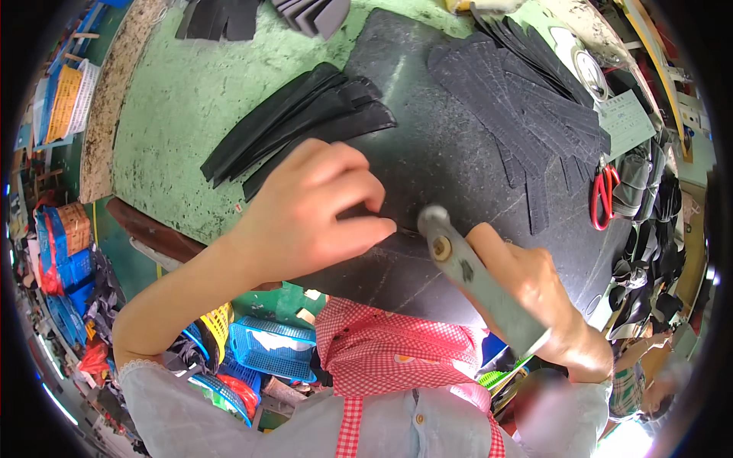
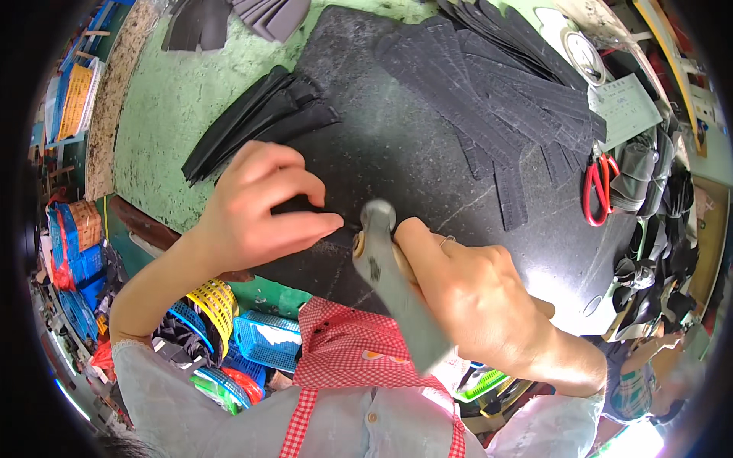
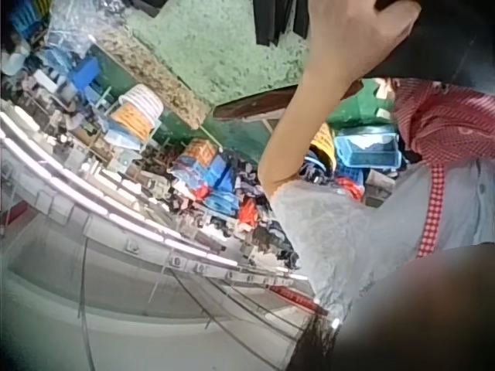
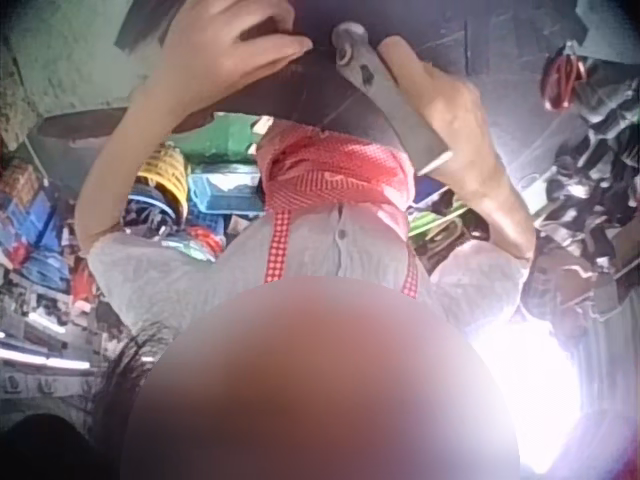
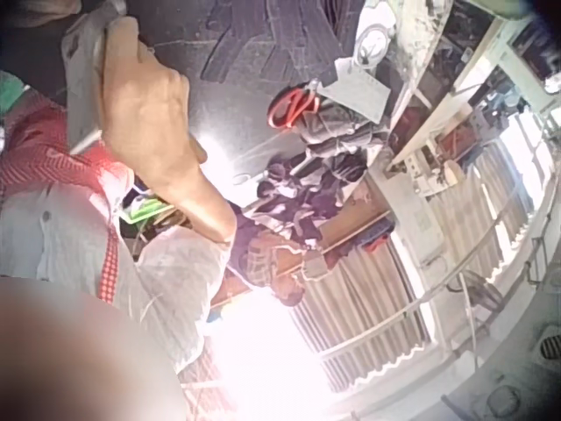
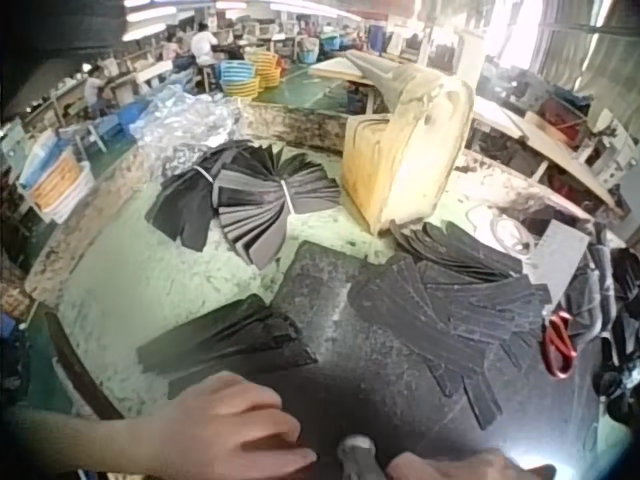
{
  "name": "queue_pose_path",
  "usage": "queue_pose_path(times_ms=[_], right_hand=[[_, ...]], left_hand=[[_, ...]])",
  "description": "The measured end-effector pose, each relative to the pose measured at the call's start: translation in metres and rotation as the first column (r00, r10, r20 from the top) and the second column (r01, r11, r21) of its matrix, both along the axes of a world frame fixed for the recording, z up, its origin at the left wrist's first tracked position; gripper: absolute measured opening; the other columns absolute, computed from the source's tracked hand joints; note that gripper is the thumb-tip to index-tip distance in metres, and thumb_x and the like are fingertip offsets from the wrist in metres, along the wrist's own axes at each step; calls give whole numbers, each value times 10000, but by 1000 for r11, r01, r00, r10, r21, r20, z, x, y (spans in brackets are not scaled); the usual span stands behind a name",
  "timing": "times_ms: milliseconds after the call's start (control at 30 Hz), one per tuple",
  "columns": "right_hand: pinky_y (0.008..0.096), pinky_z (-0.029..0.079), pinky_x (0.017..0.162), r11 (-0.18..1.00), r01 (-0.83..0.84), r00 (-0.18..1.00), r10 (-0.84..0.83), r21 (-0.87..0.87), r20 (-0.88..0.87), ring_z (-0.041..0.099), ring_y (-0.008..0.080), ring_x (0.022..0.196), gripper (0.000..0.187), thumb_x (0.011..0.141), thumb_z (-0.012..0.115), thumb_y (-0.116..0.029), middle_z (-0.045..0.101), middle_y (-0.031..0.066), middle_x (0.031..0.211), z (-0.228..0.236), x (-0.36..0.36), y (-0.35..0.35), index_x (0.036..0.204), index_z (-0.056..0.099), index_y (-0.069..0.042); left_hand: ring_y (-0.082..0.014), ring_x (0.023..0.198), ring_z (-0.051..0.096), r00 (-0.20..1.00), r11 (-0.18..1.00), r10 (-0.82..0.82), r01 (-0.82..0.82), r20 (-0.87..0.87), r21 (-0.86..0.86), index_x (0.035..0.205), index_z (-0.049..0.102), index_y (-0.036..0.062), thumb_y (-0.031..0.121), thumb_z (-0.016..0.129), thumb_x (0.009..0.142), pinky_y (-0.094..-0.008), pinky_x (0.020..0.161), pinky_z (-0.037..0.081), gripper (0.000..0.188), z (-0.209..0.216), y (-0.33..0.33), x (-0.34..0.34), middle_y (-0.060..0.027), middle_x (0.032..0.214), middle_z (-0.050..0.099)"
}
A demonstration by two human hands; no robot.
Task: Hammering and flattening black leather strips on a workbench as part of shoe component preparation.
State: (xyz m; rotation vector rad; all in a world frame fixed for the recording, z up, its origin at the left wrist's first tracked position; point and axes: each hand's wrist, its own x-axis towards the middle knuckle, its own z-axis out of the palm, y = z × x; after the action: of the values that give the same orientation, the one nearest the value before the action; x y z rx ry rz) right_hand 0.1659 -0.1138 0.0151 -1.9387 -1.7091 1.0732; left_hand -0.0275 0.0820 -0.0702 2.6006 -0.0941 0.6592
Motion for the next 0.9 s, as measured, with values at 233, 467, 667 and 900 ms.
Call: queue_pose_path(times_ms=[233, 467, 667, 900], right_hand=[[531, 527, 583, 1000, -27, 1000, 27, 6, 12, 698, 427, 700, 193, 983, 634, -100, 645, 206, 743, 5, -5, 19, 1077, 486, -21], [548, 527, 600, 999, -46, 998, 45, -22, -51, 685, 440, 710, 185, 1016, 611, -149, 654, 207, 748, 3, -12, 32, 1091, 496, -26], [555, 528, 608, 995, -98, 994, 96, -31, -48, 683, 459, 720, 203, 984, 636, -132, 649, 214, 758, -3, -20, 42, 1088, 496, -29], [565, 534, 626, 992, -127, 992, 127, -14, 1, 690, 464, 728, 215, 989, 628, -131, 659, 229, 756, -6, -26, 52, 1095, 480, -16]], left_hand=[[-233, 915, 603, 999, 999, 32, -33, -32, -34, 906, 796, 189, 174, 909, 642, -378, 785, 487, 287, 3, 10, -13, 36, 929, 653], [-233, 923, 609, 999, 1000, 22, -22, -31, 4, 936, 796, 195, 181, 909, 639, -397, 742, 471, 318, 2, 25, -24, 38, 934, 642], [-241, 944, 607, 995, 994, 58, -65, -81, -88, 940, 805, 202, 194, 914, 640, -392, 766, 488, 319, 1, 32, -30, 42, 969, 662], [-252, 963, 595, 994, 994, 109, -109, 10, -32, 933, 807, 222, 224, 912, 640, -397, 781, 482, 311, -3, 33, -37, 48, 966, 653]])
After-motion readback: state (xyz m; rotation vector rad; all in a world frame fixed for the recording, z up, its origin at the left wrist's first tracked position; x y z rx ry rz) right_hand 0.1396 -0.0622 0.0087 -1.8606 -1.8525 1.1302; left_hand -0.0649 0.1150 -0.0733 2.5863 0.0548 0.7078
